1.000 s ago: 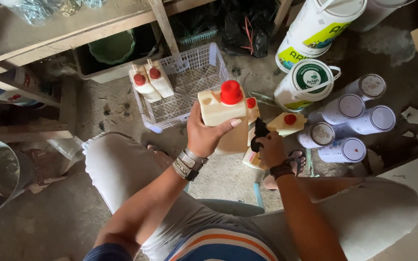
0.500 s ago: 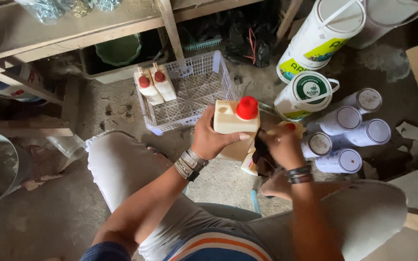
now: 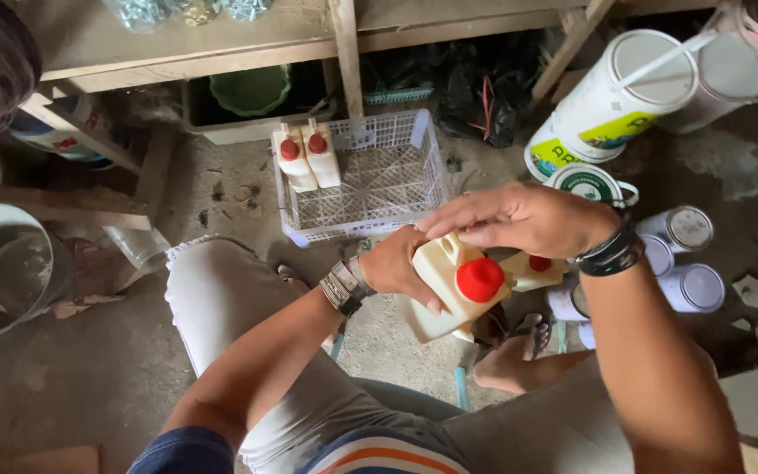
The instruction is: Cleaning plastic jugs using a cloth to remove dust or residue in a storage area.
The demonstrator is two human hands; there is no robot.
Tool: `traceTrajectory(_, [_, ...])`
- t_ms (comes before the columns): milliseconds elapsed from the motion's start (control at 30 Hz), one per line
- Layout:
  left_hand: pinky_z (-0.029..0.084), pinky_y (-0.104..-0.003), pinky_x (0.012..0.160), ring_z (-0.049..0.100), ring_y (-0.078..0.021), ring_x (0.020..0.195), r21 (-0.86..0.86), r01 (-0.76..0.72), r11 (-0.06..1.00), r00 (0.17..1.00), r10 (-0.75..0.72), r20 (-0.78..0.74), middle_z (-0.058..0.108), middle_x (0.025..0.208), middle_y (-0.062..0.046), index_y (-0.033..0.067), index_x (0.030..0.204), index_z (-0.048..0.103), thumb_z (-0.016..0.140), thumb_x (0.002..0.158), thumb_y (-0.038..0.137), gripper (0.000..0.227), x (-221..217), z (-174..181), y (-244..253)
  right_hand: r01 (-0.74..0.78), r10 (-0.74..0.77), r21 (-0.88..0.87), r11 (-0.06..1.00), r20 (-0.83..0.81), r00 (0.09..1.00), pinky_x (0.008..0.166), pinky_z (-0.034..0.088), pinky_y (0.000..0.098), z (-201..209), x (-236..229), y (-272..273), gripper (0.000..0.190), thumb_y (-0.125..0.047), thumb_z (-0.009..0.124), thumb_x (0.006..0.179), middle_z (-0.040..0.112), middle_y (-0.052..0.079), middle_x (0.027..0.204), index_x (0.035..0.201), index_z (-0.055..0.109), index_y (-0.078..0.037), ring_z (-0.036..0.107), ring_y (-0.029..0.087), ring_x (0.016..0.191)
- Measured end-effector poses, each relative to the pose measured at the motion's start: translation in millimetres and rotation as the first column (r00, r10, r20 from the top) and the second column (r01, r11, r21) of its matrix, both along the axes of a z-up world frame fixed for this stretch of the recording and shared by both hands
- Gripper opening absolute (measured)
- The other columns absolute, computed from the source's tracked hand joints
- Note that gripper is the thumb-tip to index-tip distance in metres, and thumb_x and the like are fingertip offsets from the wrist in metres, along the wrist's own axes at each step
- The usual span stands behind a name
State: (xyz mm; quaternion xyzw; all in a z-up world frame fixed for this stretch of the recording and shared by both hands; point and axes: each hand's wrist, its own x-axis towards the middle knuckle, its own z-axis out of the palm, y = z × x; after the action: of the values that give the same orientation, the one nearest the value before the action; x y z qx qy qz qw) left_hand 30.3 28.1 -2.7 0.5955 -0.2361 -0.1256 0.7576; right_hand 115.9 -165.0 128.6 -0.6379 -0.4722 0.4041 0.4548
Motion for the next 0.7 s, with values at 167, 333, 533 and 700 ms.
traceTrajectory(167, [0.059, -0.031, 0.073, 0.064, -0.0070, 0.087, -0.107, 0.153, 0.982, 0.985, -0.160, -0.066, 0.077, 0.097, -0.006, 0.0071, 0.104, 0.075, 0.104, 0.046, 0.021, 0.066, 10.6, -6.5, 21.7, -0.153, 0.156, -0.117, 0.981, 0.009, 0.988, 0.088, 0.050, 0.0367, 11.2, 26.9, 20.2, 0.040, -0.017, 0.066, 0.094, 0.065, 0.012, 0.142, 0.133, 0.070, -0.015, 0.058, 0.020, 0.109])
traceTrajectory(333, [0.062, -0.031, 0.065, 0.071, -0.0099, 0.081, -0.139, 0.299, 0.944, 0.950, -0.308, -0.049, 0.077, 0.093, -0.008, 0.0026, 0.105, 0.074, 0.105, 0.049, 0.019, 0.066, 32.5, -21.2, 35.0, -0.216, 0.207, -0.083, 0.973, -0.097, 0.973, 0.078, 0.050, 0.0315, -25.1, 54.1, 35.2, 0.041, -0.013, 0.080, 0.082, 0.071, 0.013, 0.132, 0.123, 0.077, -0.015, 0.059, 0.018, 0.094])
traceTrajectory(533, [0.062, -0.046, 0.066, 0.070, -0.0198, 0.089, -0.258, 0.392, 0.883, 0.899, -0.427, -0.093, 0.075, 0.102, -0.017, -0.0017, 0.113, 0.068, 0.104, 0.047, 0.007, 0.075, 65.1, -30.4, 51.4, -0.196, 0.243, 0.250, 0.948, -0.175, 0.954, 0.078, 0.060, 0.0350, -45.2, 70.7, 52.9, 0.027, -0.007, 0.088, 0.074, 0.074, 0.019, 0.110, 0.098, 0.080, 0.001, 0.070, 0.022, 0.092])
traceTrajectory(700, [0.051, -0.047, 0.104, 0.056, -0.0208, 0.128, -0.158, 0.262, 0.952, 0.950, -0.283, -0.130, 0.061, 0.140, -0.012, 0.0111, 0.150, 0.047, 0.084, 0.082, 0.047, 0.086, 65.6, -39.8, 110.8, 0.064, -0.070, 0.303, 0.951, 0.008, 0.998, 0.076, 0.056, 0.0342, -47.6, 72.2, 60.4, 0.014, -0.004, 0.088, 0.074, 0.073, 0.010, 0.089, 0.084, 0.079, -0.003, 0.068, 0.018, 0.081])
